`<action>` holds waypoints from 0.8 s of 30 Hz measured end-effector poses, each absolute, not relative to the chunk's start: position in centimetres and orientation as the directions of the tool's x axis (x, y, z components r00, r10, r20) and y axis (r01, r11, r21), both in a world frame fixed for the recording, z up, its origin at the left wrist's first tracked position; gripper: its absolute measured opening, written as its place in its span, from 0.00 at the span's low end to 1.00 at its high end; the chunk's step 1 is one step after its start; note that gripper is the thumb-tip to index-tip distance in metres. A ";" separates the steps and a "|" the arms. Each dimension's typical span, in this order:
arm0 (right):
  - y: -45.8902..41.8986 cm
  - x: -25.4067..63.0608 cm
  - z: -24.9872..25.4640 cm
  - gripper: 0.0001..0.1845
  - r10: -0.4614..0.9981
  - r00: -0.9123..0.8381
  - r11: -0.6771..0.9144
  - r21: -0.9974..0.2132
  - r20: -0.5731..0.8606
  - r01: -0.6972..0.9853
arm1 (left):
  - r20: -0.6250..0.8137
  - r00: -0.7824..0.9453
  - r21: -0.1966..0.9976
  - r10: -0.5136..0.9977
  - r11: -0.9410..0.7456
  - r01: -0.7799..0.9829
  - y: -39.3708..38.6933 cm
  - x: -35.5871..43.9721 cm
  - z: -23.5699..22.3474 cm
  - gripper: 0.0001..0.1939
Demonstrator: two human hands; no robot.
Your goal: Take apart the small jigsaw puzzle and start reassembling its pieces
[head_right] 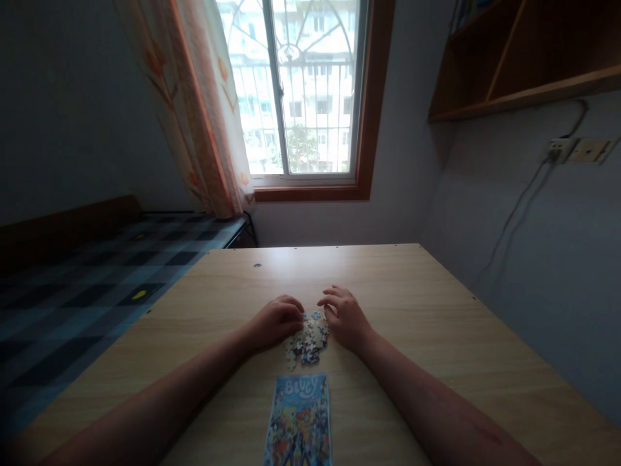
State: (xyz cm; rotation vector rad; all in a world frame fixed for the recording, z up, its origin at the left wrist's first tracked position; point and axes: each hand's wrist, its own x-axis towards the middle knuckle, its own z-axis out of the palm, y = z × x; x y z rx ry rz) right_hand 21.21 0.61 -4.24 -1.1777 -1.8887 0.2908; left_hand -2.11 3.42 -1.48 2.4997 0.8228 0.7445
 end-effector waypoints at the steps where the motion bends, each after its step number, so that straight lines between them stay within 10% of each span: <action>1: 0.6 21.2 -4.2 0.15 0.819 -0.175 0.525 -0.591 0.546 0.613 | 0.352 0.686 0.528 0.636 -0.740 0.415 3.5 -2.1 -1.5 0.03; 13: 0.6 21.2 -4.3 0.15 0.814 -0.175 0.533 -0.593 0.554 0.603 | 0.333 0.732 0.463 0.594 -0.780 0.422 3.1 -2.1 -1.4 0.06; 24: 0.4 21.2 -4.0 0.14 0.818 -0.158 0.531 -0.621 0.554 0.576 | 0.256 0.541 0.756 0.801 -0.515 0.404 4.0 -2.5 -1.5 0.09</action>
